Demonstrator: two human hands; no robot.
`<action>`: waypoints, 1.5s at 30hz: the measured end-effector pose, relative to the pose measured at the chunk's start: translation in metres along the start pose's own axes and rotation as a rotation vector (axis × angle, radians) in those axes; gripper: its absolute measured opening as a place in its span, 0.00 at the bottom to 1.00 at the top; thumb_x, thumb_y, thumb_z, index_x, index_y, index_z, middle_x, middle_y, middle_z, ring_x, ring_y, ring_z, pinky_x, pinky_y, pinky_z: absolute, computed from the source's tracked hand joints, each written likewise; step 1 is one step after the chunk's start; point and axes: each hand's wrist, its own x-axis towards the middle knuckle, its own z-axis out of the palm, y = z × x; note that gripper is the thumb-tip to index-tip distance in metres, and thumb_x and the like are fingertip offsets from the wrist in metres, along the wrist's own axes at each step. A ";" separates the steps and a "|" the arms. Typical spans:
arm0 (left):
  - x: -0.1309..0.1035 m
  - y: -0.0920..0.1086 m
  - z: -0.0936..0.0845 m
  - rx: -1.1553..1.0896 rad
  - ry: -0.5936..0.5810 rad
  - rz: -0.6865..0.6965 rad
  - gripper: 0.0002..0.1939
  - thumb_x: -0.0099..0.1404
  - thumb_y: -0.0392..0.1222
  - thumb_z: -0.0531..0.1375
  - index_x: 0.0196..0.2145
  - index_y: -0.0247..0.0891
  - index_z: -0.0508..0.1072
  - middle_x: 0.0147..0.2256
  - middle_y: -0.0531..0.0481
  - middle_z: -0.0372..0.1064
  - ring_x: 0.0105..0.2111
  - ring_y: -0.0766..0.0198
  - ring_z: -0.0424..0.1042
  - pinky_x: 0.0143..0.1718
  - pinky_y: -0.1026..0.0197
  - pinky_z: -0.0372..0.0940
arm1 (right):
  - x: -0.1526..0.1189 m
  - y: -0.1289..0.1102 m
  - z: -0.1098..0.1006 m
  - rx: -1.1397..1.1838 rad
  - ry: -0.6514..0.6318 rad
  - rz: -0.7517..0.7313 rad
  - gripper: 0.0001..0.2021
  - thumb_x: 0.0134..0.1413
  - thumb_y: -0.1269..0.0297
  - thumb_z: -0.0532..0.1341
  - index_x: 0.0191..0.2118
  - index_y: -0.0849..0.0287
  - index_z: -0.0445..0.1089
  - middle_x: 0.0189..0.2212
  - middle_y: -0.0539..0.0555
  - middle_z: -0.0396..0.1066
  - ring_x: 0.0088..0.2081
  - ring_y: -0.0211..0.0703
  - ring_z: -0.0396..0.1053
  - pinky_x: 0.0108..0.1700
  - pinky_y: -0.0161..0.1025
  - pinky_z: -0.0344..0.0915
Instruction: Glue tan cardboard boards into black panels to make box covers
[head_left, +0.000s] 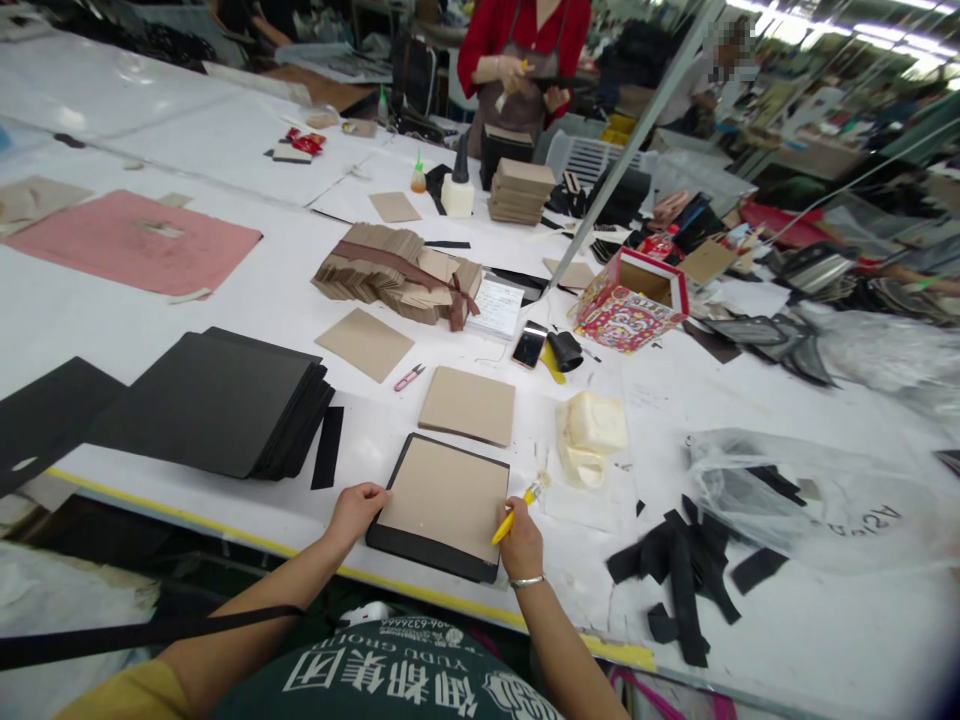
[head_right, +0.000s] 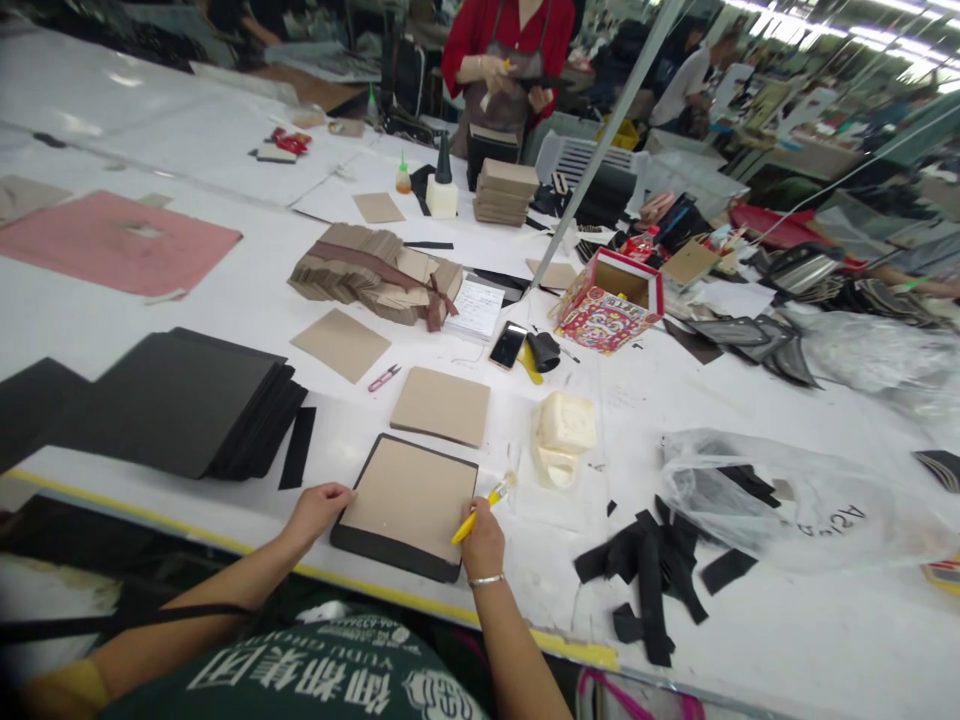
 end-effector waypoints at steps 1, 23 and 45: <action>0.000 0.000 0.000 -0.006 0.001 -0.003 0.15 0.49 0.50 0.56 0.21 0.35 0.73 0.22 0.51 0.71 0.27 0.61 0.68 0.29 0.64 0.60 | 0.001 -0.001 0.000 0.018 0.004 0.018 0.15 0.58 0.56 0.45 0.37 0.61 0.63 0.23 0.52 0.67 0.23 0.39 0.66 0.25 0.32 0.55; -0.003 0.006 -0.002 0.038 -0.032 -0.062 0.15 0.47 0.51 0.57 0.23 0.36 0.73 0.17 0.54 0.67 0.20 0.64 0.65 0.21 0.65 0.56 | -0.002 -0.005 0.000 0.044 -0.057 0.139 0.07 0.55 0.62 0.50 0.37 0.58 0.60 0.22 0.48 0.66 0.24 0.37 0.65 0.26 0.30 0.53; 0.012 -0.001 -0.017 -0.006 -0.123 0.068 0.14 0.44 0.46 0.56 0.21 0.33 0.75 0.18 0.50 0.68 0.24 0.62 0.66 0.24 0.64 0.57 | 0.001 -0.005 0.006 -0.032 -0.089 0.065 0.14 0.56 0.57 0.48 0.38 0.62 0.62 0.24 0.51 0.65 0.23 0.37 0.62 0.25 0.31 0.50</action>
